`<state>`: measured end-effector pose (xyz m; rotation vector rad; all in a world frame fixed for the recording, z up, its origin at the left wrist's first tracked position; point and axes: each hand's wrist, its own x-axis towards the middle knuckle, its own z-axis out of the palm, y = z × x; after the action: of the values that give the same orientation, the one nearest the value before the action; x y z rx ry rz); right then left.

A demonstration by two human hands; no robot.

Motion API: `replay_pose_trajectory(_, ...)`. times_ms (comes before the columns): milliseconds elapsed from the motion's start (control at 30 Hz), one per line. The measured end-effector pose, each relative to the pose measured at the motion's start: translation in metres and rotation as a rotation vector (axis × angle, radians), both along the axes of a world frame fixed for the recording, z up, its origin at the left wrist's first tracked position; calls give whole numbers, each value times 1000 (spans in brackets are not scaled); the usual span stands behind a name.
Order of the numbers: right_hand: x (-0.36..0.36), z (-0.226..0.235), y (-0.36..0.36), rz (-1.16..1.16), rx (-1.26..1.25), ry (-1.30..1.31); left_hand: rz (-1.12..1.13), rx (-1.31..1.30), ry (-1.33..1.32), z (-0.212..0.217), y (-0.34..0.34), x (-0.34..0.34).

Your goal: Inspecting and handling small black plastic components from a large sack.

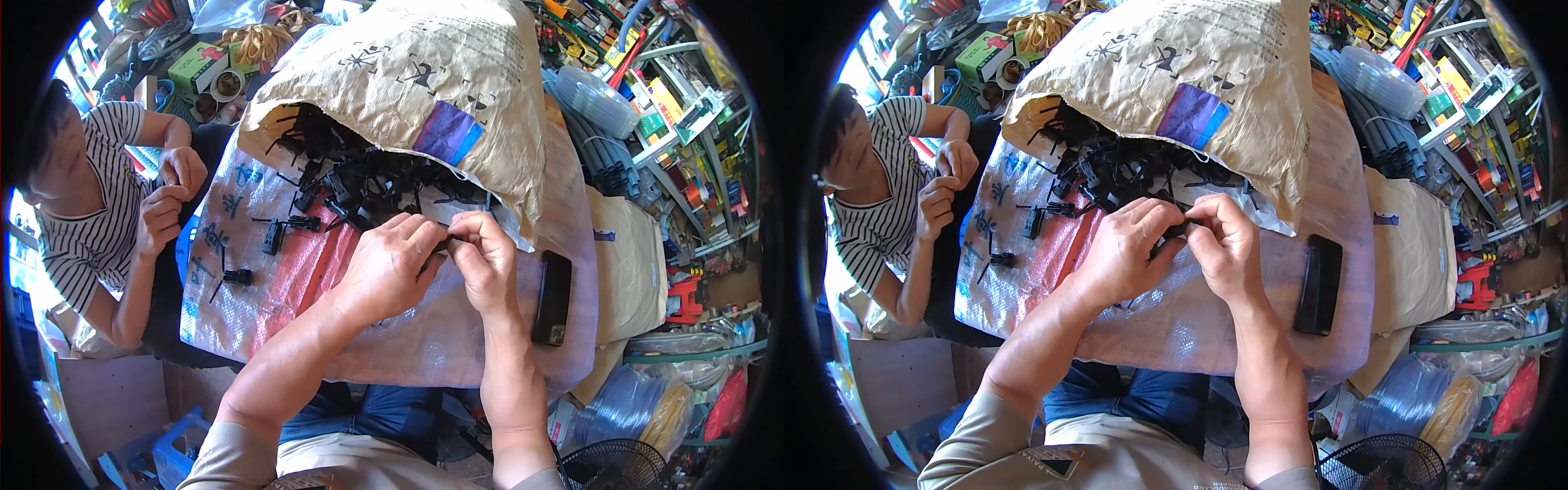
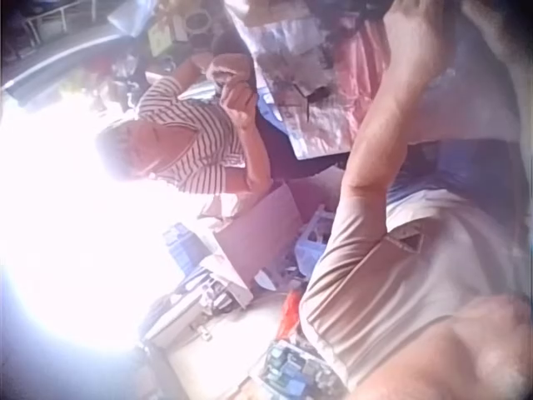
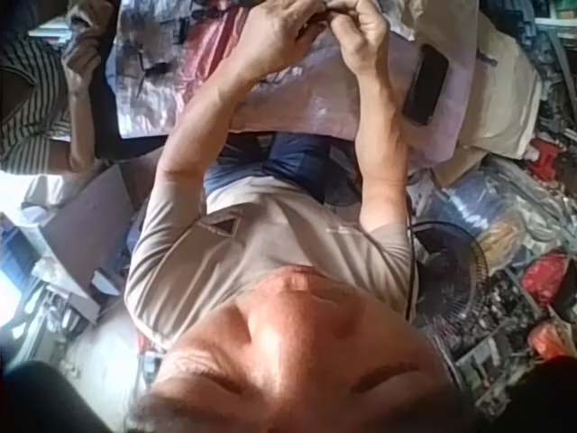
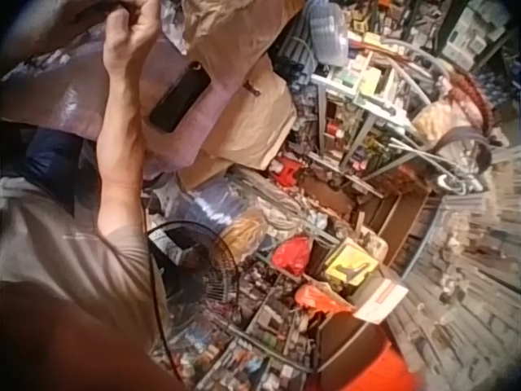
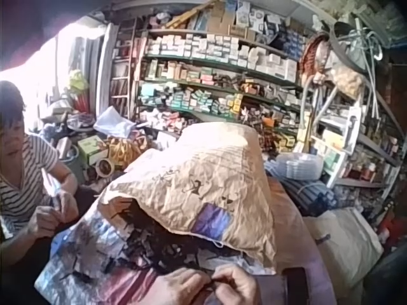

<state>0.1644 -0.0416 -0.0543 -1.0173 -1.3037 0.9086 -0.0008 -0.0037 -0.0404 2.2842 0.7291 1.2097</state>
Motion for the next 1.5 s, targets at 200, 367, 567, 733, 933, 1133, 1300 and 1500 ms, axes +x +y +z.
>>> replay_pose_trajectory(200,-2,17,-2,56,0,42,-89,-908,-475,5,9,-9)
replay_pose_trajectory(367,5,14,-5,163,45,-122,-296,-1258,-779,4,20,-21)
replay_pose_trajectory(567,5,14,-6,78,-69,-28,-304,-1034,-365,11,12,-16)
replay_pose_trajectory(733,5,18,-5,24,-114,-165,-235,-699,-102,7,9,-16)
replay_pose_trajectory(933,8,18,-7,123,-158,-195,-237,-730,-82,8,10,-18)
replay_pose_trajectory(1133,7,21,-9,324,-154,89,-255,-1039,-220,13,13,-20)
replay_pose_trajectory(1300,9,23,-9,179,-173,10,-390,-1074,-192,16,11,-22)
replay_pose_trajectory(1500,9,23,-9,173,-205,-98,-358,-792,-24,16,12,-24)
